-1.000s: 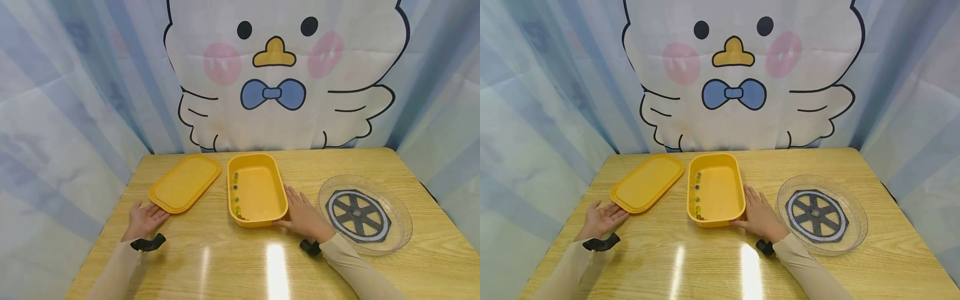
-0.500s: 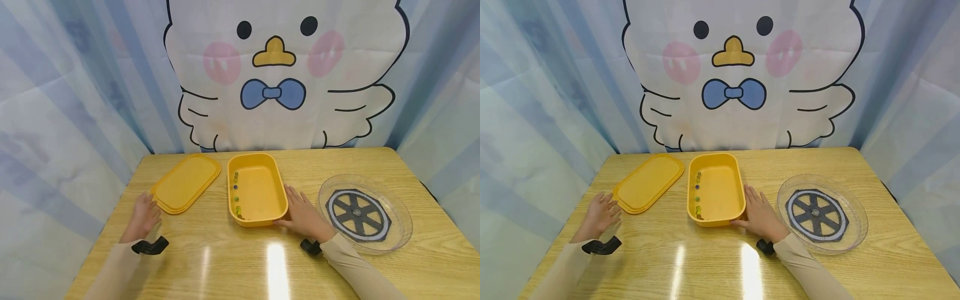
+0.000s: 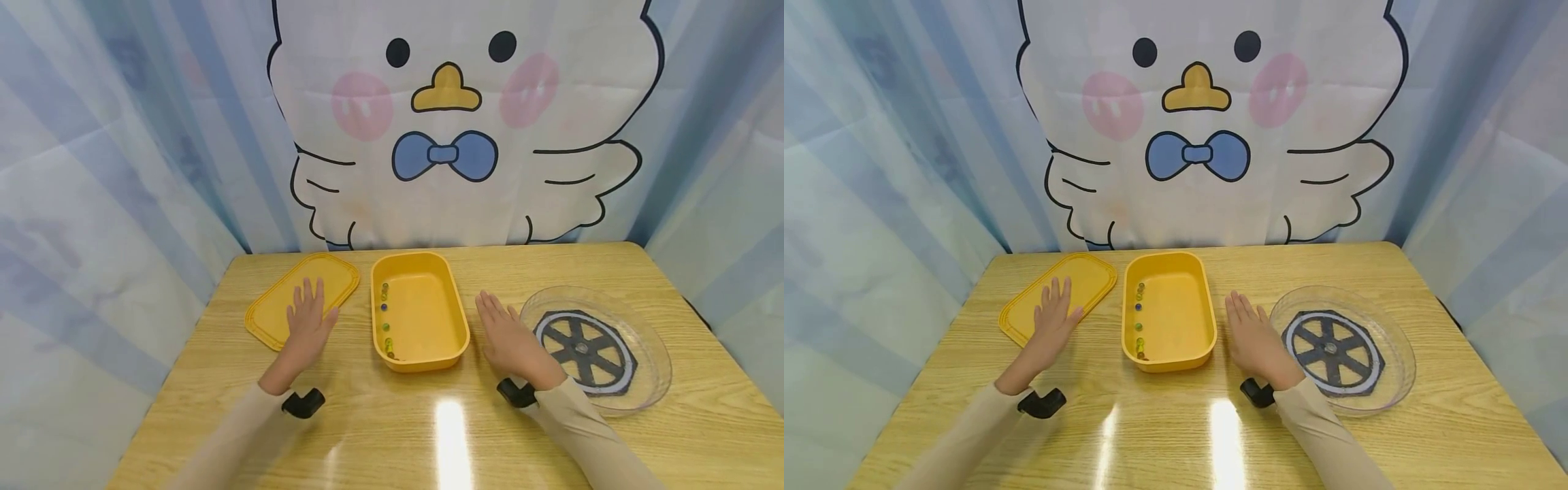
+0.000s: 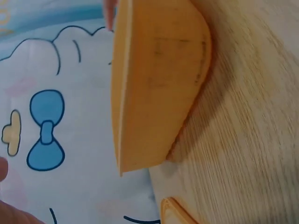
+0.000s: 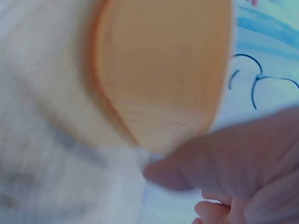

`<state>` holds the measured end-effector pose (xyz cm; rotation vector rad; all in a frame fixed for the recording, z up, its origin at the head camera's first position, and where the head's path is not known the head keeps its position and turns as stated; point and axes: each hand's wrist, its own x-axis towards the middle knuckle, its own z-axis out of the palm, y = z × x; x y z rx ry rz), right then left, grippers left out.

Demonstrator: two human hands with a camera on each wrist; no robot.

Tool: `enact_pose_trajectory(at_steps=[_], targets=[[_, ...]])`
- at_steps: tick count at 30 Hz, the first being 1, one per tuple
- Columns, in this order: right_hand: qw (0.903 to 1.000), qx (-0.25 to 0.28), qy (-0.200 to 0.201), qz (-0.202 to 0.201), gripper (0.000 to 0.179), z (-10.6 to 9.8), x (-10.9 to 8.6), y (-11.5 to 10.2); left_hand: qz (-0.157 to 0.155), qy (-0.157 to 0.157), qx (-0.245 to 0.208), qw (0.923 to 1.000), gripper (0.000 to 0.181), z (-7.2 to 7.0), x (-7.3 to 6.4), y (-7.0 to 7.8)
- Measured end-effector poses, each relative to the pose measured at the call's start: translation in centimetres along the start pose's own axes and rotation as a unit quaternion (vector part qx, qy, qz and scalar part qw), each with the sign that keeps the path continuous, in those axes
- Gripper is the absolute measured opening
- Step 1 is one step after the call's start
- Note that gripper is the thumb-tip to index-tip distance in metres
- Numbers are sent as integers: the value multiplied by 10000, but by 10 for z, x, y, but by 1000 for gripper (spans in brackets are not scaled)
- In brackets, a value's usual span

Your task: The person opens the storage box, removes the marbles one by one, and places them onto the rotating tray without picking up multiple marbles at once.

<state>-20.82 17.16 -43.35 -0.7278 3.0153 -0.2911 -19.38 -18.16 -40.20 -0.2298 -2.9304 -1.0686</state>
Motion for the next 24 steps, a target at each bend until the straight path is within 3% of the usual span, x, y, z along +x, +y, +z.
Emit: enact_pose_trajectory(at_steps=[2, 5, 11, 16, 24], targets=[[9999, -40, 145, 26, 66, -4, 1, -1, 412, 11, 616, 9972, 76, 12, 3, 5], [9990, 4, 438, 58, 61, -6, 6, -5, 844, 73, 1511, 9849, 72, 28, 11, 11], [9977, 111, 670, -38, 65, 1, 22, -14, 1053, -200, 2533, 9614, 72, 52, 29, 14], [9986, -28, 501, -195, 65, 12, 31, -17, 983, -453, 2865, 9519, 71, 62, 36, 9], [9982, -247, 497, -234, 60, 15, 25, -16, 1077, -631, 2776, 9525, 67, 67, 39, 8]])
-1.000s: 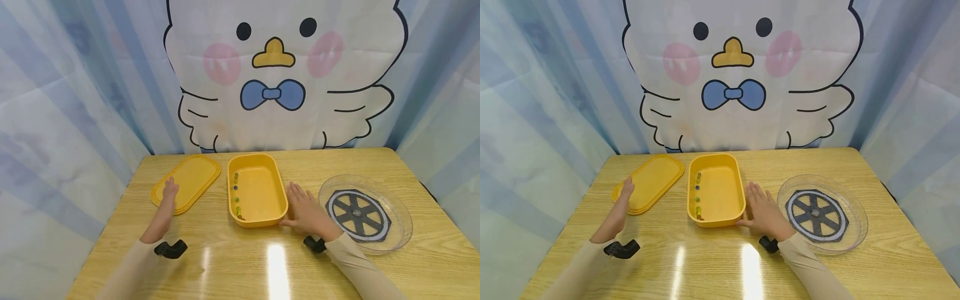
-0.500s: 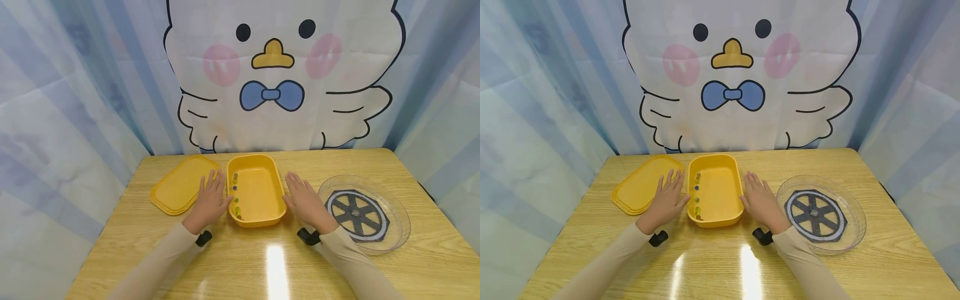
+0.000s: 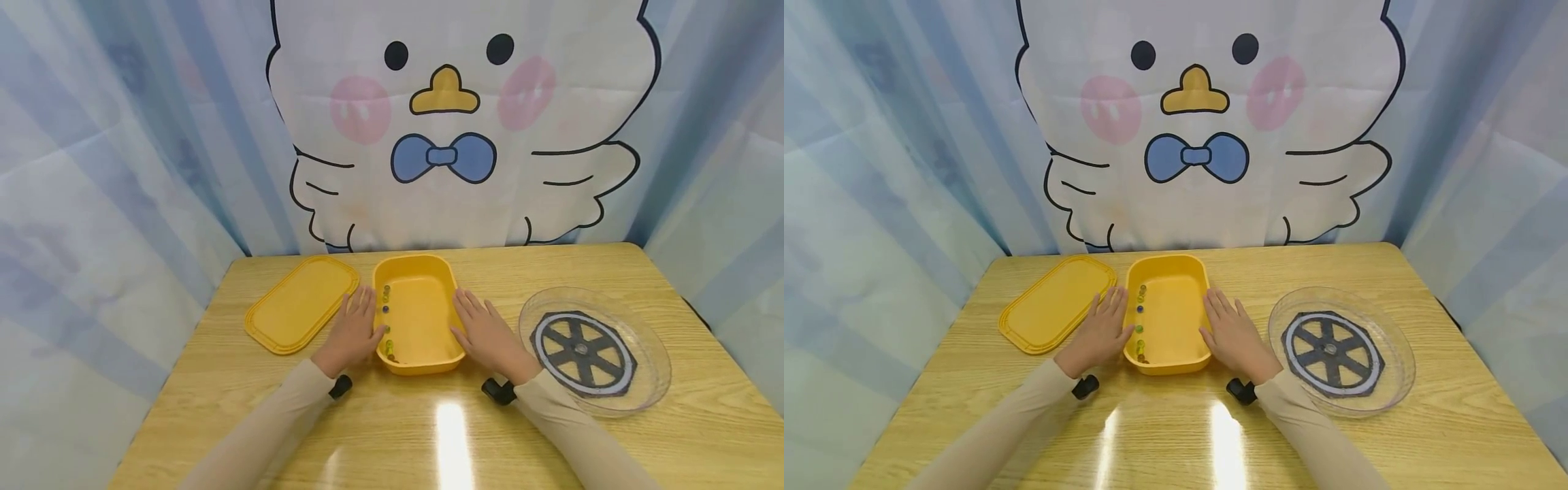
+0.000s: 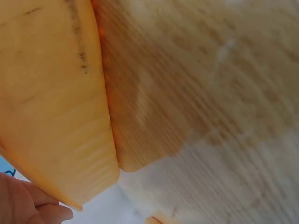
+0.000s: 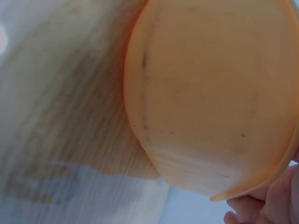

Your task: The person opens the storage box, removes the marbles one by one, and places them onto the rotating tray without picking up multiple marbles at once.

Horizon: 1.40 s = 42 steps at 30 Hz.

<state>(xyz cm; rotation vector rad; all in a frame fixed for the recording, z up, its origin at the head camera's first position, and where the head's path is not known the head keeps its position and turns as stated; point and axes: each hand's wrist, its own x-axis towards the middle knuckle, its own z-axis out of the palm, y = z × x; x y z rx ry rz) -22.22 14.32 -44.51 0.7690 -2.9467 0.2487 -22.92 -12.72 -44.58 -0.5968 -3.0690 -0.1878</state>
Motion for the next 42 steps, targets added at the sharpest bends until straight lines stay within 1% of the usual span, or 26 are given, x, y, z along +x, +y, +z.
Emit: enact_pose_trajectory(at_steps=[5, 12, 17, 23, 30, 33, 37, 40, 42], targets=[[10000, -72, 45, 51, 60, -1, -11, 1, 150, 70, -136, 9998, 65, 3, -2, 7], [9997, -193, 137, 48, 60, -6, -27, 3, 283, 194, -177, 9993, 65, 6, -7, 20], [9994, -327, 147, 32, 59, -8, -35, 6, 358, 209, -170, 9990, 66, 8, -9, 28], [9993, -350, 154, 34, 60, -10, -42, 8, 377, 281, -270, 9985, 65, 10, -10, 34], [9989, -472, 49, -11, 62, -14, -43, 9, 264, 283, -251, 9989, 65, 10, -11, 38], [9980, -621, -37, -98, 65, -24, -43, 8, 240, 341, -281, 9987, 65, 10, -11, 39], [9965, -759, -135, -313, 67, -50, -37, 4, 252, 391, -314, 9984, 64, 12, -10, 40], [9960, -669, -270, -526, 67, -73, -25, 1, 212, 365, -316, 9986, 65, 12, -11, 40], [9962, -404, -427, -649, 66, -86, -11, -1, 171, 354, -345, 9986, 65, 12, -12, 40]])
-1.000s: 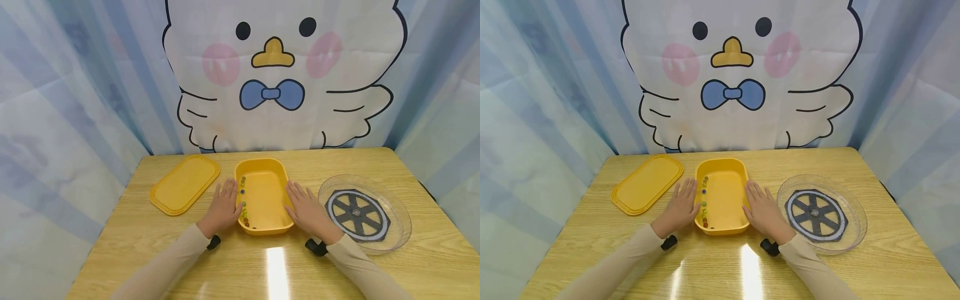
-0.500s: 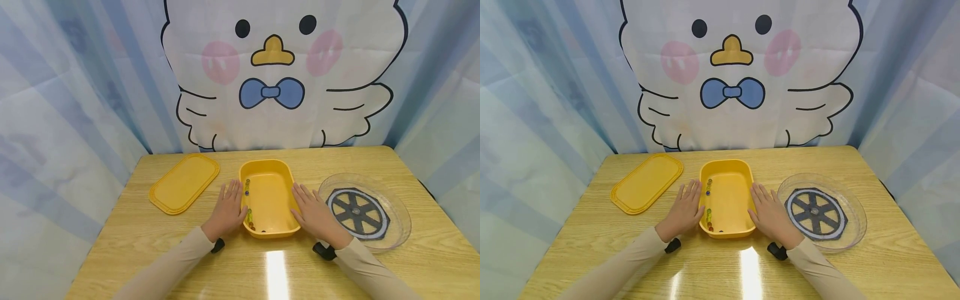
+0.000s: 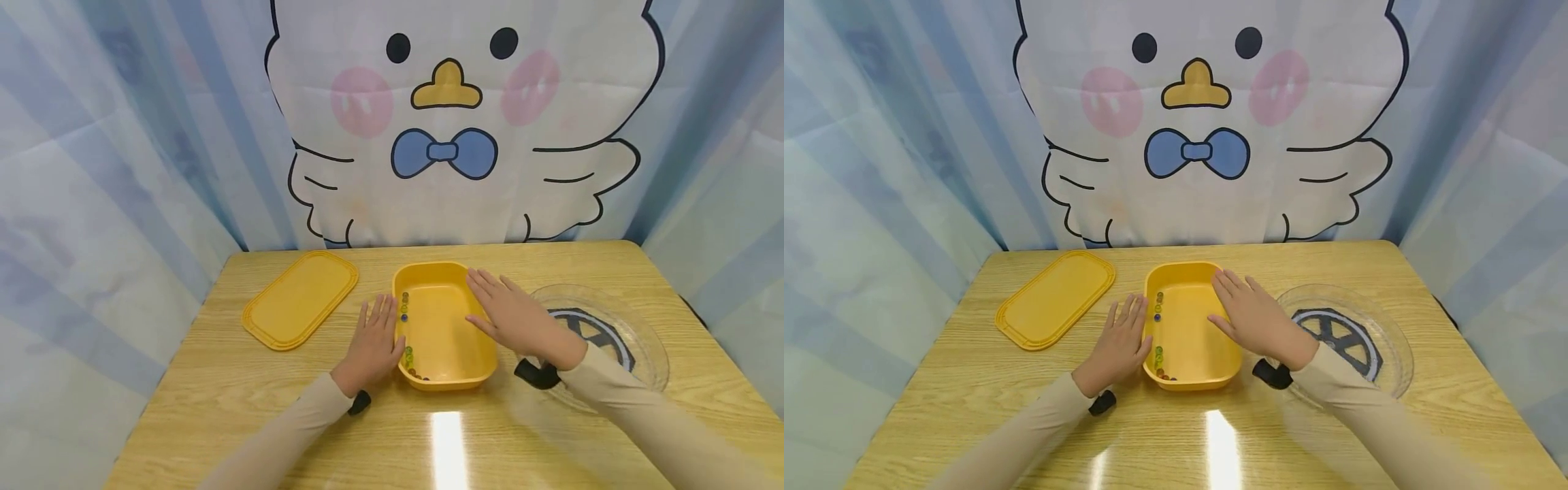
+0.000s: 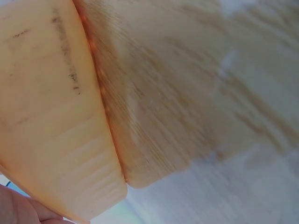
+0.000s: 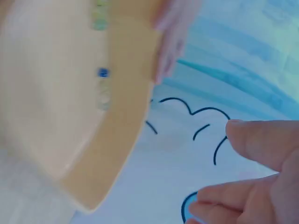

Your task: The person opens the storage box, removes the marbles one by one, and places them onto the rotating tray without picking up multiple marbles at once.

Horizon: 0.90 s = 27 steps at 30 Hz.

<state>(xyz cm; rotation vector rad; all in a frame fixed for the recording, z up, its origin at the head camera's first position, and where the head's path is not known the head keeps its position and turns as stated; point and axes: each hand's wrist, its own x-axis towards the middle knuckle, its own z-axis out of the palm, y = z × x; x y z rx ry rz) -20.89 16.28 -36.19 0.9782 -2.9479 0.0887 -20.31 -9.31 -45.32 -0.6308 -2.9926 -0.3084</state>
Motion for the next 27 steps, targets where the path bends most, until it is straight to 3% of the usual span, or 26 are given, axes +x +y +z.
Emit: enact_pose_trajectory(at_steps=[4, 10, 17, 27], targets=[[9937, 1054, -355, -103, 59, -12, 39, 6, -24, 95, -38, 9999, 65, 0, -1, -1], [9675, 2385, -836, -77, 45, 16, 97, 15, 2, 119, -88, 9999, 65, 2, -2, -3], [9570, 2851, -500, -187, 31, 55, 132, 14, -96, -102, 102, 9999, 67, -2, -1, -1], [9553, 2919, -434, -173, 25, 89, 150, 12, -169, -13, 99, 9998, 69, -2, 3, 2]])
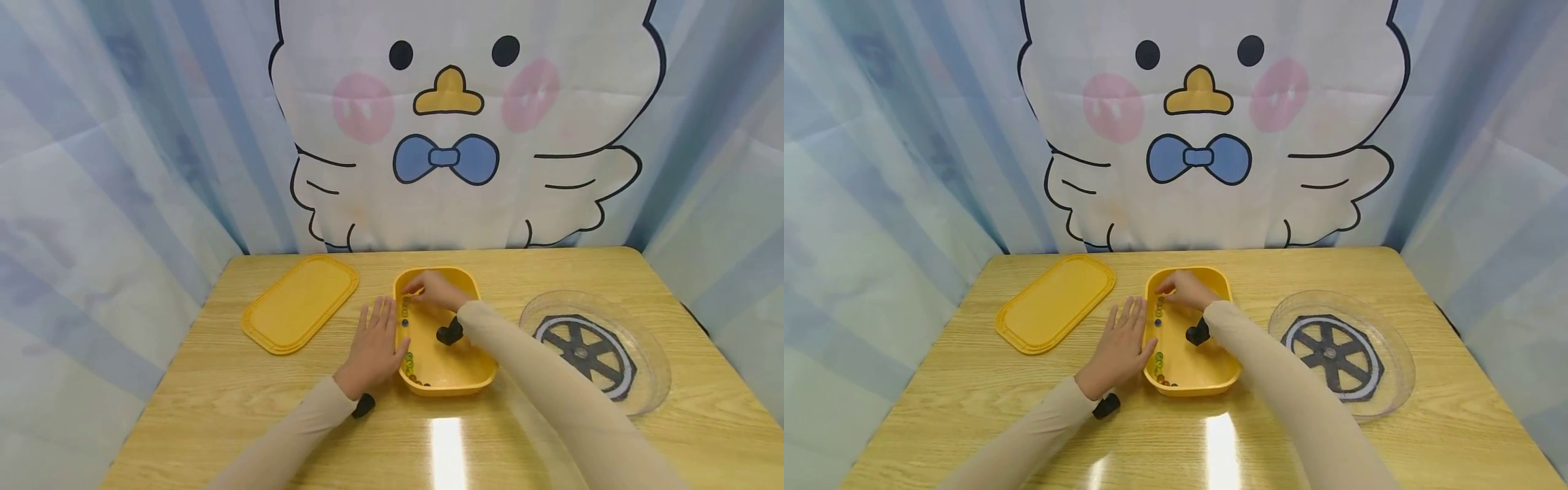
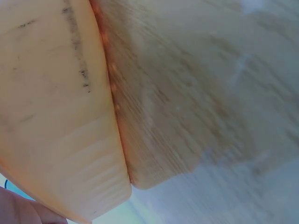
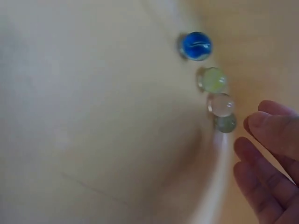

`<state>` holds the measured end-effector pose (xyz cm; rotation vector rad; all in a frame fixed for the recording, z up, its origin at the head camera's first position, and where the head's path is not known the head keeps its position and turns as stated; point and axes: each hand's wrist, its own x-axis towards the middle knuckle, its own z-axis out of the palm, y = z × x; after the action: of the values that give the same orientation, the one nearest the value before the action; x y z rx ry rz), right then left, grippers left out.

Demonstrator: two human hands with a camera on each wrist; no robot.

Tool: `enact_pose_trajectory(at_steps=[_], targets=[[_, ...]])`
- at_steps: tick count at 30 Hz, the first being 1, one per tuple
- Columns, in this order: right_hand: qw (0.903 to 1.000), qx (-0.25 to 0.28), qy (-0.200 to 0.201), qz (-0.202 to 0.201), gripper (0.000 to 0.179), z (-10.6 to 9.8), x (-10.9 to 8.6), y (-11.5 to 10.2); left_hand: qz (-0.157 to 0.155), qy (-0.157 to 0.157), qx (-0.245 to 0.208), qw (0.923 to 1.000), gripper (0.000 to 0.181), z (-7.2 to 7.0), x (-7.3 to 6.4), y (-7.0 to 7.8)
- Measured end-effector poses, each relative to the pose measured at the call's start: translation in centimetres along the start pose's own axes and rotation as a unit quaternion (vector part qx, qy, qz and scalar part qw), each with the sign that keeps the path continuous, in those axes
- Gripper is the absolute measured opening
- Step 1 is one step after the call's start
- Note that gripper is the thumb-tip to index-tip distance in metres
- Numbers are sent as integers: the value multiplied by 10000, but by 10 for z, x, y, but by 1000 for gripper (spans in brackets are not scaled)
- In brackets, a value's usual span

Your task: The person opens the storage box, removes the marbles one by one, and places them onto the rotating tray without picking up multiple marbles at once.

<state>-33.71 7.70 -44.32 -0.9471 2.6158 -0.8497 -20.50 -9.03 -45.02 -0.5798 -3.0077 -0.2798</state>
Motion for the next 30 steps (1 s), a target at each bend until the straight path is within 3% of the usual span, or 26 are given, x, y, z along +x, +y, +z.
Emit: enact_pose_trajectory(at_steps=[9, 15, 30], targets=[[9983, -292, 292, -415, 20, 15, 8, 10, 14, 107, -86, 9999, 68, 1, -1, 0], [9954, -562, 383, -673, 16, 20, 11, 17, -4, 18, -127, 9999, 68, 0, -1, 1], [9979, -351, 545, -60, 16, 22, 11, 17, 15, 85, -94, 9999, 66, 2, 0, 0]])
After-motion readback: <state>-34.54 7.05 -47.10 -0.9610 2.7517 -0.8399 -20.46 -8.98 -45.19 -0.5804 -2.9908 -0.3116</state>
